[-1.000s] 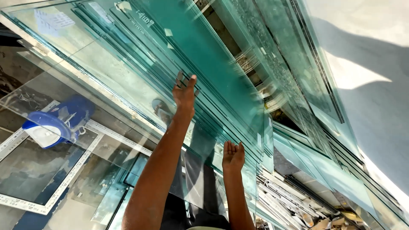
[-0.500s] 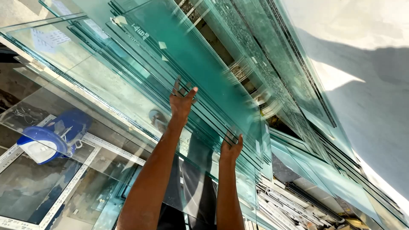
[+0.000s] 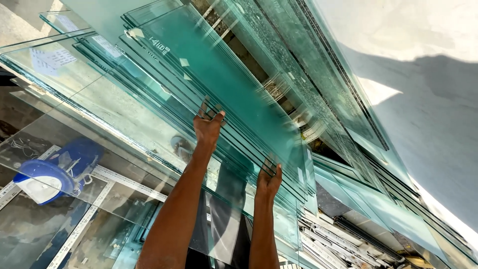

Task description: Organizing and flipping through large glass sheets in a workshop environment.

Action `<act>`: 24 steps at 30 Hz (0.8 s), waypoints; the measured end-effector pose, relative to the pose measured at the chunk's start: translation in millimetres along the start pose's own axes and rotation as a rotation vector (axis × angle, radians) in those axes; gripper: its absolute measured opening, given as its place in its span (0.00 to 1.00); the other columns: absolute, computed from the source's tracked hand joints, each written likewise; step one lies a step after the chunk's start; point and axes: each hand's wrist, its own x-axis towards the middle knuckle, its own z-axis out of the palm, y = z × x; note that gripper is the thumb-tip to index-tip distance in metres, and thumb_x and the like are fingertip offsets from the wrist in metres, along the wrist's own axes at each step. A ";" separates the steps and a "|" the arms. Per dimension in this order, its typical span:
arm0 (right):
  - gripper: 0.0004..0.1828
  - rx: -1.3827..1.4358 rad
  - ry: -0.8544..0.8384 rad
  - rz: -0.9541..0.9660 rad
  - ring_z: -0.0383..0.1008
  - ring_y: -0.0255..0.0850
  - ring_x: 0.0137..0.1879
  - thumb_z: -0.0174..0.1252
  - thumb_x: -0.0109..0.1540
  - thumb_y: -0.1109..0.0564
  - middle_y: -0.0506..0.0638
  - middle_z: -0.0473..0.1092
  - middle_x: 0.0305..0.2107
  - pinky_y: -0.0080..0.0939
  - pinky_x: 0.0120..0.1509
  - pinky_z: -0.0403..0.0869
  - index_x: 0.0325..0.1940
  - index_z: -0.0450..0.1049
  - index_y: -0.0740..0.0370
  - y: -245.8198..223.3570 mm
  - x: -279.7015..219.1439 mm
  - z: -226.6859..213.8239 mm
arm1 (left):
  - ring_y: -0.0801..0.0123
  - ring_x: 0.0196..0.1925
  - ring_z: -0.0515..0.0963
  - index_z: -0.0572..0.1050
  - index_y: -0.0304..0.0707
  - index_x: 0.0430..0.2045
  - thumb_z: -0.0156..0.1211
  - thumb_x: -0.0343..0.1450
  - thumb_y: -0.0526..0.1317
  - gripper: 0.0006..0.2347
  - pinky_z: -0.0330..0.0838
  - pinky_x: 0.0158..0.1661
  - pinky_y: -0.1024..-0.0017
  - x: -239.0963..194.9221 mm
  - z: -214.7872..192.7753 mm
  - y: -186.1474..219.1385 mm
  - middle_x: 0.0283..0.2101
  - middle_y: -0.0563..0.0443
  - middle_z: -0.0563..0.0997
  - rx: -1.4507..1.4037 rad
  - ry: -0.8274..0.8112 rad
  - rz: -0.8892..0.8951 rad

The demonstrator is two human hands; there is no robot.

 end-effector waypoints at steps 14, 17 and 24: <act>0.35 0.018 -0.107 0.020 0.73 0.58 0.65 0.61 0.61 0.67 0.64 0.65 0.65 0.54 0.66 0.73 0.72 0.61 0.64 -17.2 19.6 7.8 | 0.68 0.43 0.84 0.71 0.29 0.61 0.65 0.67 0.26 0.24 0.83 0.40 0.70 8.1 10.0 -11.8 0.47 0.44 0.84 0.065 -0.027 0.102; 0.37 0.027 -0.100 0.007 0.72 0.58 0.66 0.61 0.61 0.67 0.64 0.64 0.66 0.55 0.66 0.73 0.74 0.59 0.63 -13.1 13.9 11.8 | 0.69 0.43 0.84 0.72 0.28 0.59 0.64 0.67 0.26 0.23 0.82 0.39 0.71 3.4 12.0 -2.6 0.48 0.43 0.83 0.082 -0.019 0.131; 0.33 0.085 -0.158 0.037 0.74 0.57 0.65 0.60 0.62 0.67 0.67 0.69 0.62 0.50 0.64 0.75 0.72 0.62 0.63 -1.9 8.4 8.6 | 0.69 0.40 0.84 0.75 0.30 0.49 0.65 0.66 0.27 0.16 0.81 0.40 0.71 -0.3 20.5 11.1 0.44 0.45 0.84 0.174 0.015 0.119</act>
